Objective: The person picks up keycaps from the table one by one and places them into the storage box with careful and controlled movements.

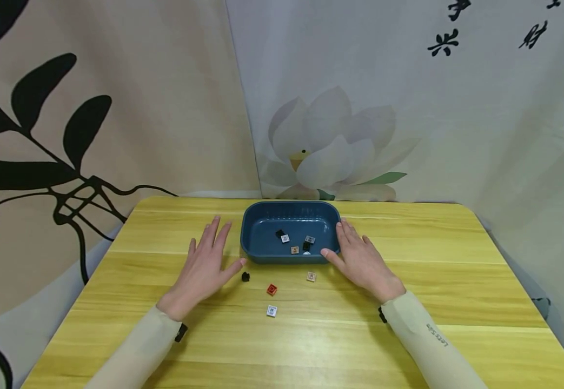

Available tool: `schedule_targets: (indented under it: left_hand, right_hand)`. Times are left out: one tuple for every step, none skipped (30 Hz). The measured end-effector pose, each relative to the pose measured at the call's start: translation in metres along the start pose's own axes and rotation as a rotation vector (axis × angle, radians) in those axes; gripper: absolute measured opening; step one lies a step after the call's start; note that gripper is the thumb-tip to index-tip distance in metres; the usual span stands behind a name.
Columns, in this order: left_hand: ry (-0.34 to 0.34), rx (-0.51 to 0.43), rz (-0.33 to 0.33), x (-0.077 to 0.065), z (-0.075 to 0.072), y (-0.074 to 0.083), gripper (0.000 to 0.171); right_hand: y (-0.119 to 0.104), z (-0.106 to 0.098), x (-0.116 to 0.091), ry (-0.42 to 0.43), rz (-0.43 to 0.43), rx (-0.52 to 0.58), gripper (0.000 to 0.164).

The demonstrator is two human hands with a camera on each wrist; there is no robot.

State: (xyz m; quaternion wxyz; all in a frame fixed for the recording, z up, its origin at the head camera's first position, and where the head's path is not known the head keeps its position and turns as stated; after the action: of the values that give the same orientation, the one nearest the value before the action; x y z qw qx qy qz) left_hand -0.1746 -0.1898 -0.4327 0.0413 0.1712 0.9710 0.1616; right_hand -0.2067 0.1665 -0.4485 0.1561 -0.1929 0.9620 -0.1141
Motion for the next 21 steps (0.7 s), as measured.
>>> schedule_targets:
  left_hand:
    - [-0.017, 0.0, -0.012, -0.002, 0.002, -0.001, 0.095]
    - [-0.034, 0.0, -0.024, -0.003, 0.003, -0.003, 0.096]
    - [-0.045, 0.0, -0.031, -0.004, 0.004, -0.004, 0.097]
    - [-0.055, 0.002, -0.038, -0.005, 0.006, -0.005, 0.098]
    - [-0.063, 0.005, -0.043, -0.006, 0.007, -0.005, 0.098]
    - [-0.069, 0.007, -0.047, -0.007, 0.008, -0.006, 0.098]
    - [-0.075, 0.01, -0.05, -0.007, 0.009, -0.007, 0.097]
    - [-0.081, 0.014, -0.053, -0.008, 0.01, -0.007, 0.097]
    - [-0.088, 0.019, -0.057, -0.008, 0.011, -0.008, 0.097]
    - [-0.098, 0.023, -0.062, -0.009, 0.012, -0.008, 0.096]
    - [-0.106, 0.028, -0.065, -0.009, 0.013, -0.008, 0.095]
    - [-0.116, 0.033, -0.069, -0.009, 0.014, -0.008, 0.095]
    - [-0.126, 0.04, -0.072, -0.01, 0.015, -0.008, 0.094]
    - [-0.137, 0.046, -0.074, -0.01, 0.016, -0.008, 0.092]
    - [-0.148, 0.05, -0.074, -0.01, 0.017, -0.007, 0.091]
    - [-0.158, 0.056, -0.071, -0.01, 0.017, -0.006, 0.088]
    - [-0.165, 0.063, -0.064, -0.01, 0.018, -0.006, 0.086]
    - [-0.172, 0.067, -0.055, -0.01, 0.019, -0.005, 0.083]
    - [-0.177, 0.071, -0.044, -0.009, 0.02, -0.003, 0.08]
    - [-0.179, 0.076, -0.032, -0.009, 0.021, -0.002, 0.078]
    - [-0.18, 0.081, -0.018, -0.008, 0.021, -0.001, 0.075]
  right_hand:
    - [0.0, 0.0, 0.0, 0.0, 0.001, -0.002, 0.095]
    - [0.0, 0.001, 0.0, -0.001, 0.002, -0.002, 0.095]
    - [0.0, 0.001, 0.0, 0.0, 0.003, -0.003, 0.095]
    - [0.0, 0.001, 0.001, 0.0, 0.004, -0.003, 0.095]
    - [0.0, 0.001, 0.001, 0.0, 0.005, -0.004, 0.095]
    - [0.0, 0.001, 0.001, 0.0, 0.005, -0.004, 0.095]
    - [0.0, 0.001, 0.001, -0.002, 0.005, -0.001, 0.095]
    - [0.0, 0.0, 0.0, -0.002, 0.005, 0.002, 0.094]
    - [0.0, 0.001, 0.0, -0.002, 0.004, 0.003, 0.094]
    - [0.0, 0.001, 0.0, -0.003, 0.003, 0.005, 0.094]
    - [0.0, 0.001, 0.0, -0.003, 0.002, 0.005, 0.094]
    - [0.0, 0.001, 0.0, -0.004, 0.002, 0.006, 0.095]
    - [0.0, 0.001, 0.0, -0.004, 0.002, 0.007, 0.095]
    - [0.001, 0.001, 0.0, -0.003, 0.002, 0.006, 0.095]
    - [0.001, 0.001, 0.0, -0.003, 0.003, 0.006, 0.095]
    - [0.001, 0.001, 0.0, -0.003, 0.003, 0.005, 0.095]
    - [0.001, 0.001, 0.0, -0.003, 0.003, 0.006, 0.095]
    - [0.001, 0.001, 0.0, -0.003, 0.002, 0.007, 0.095]
    - [0.001, 0.001, 0.0, -0.003, 0.001, 0.007, 0.095]
    - [0.001, 0.001, 0.0, -0.003, 0.0, 0.008, 0.095]
    - [0.001, 0.001, 0.0, -0.003, 0.0, 0.01, 0.094]
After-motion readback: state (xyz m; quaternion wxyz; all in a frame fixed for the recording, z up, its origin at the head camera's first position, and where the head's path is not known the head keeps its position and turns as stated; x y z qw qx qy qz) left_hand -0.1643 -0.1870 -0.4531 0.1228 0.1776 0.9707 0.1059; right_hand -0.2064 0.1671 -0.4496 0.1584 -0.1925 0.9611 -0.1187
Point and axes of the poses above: each hand's wrist, its own x-axis towards the middle knuckle, its own z-axis out of the palm, y = z × x, the point moved 2 cm from there along x, towards the middle knuckle, and after that the axes turned 15 degrees about -y, right-handed, at the moved point
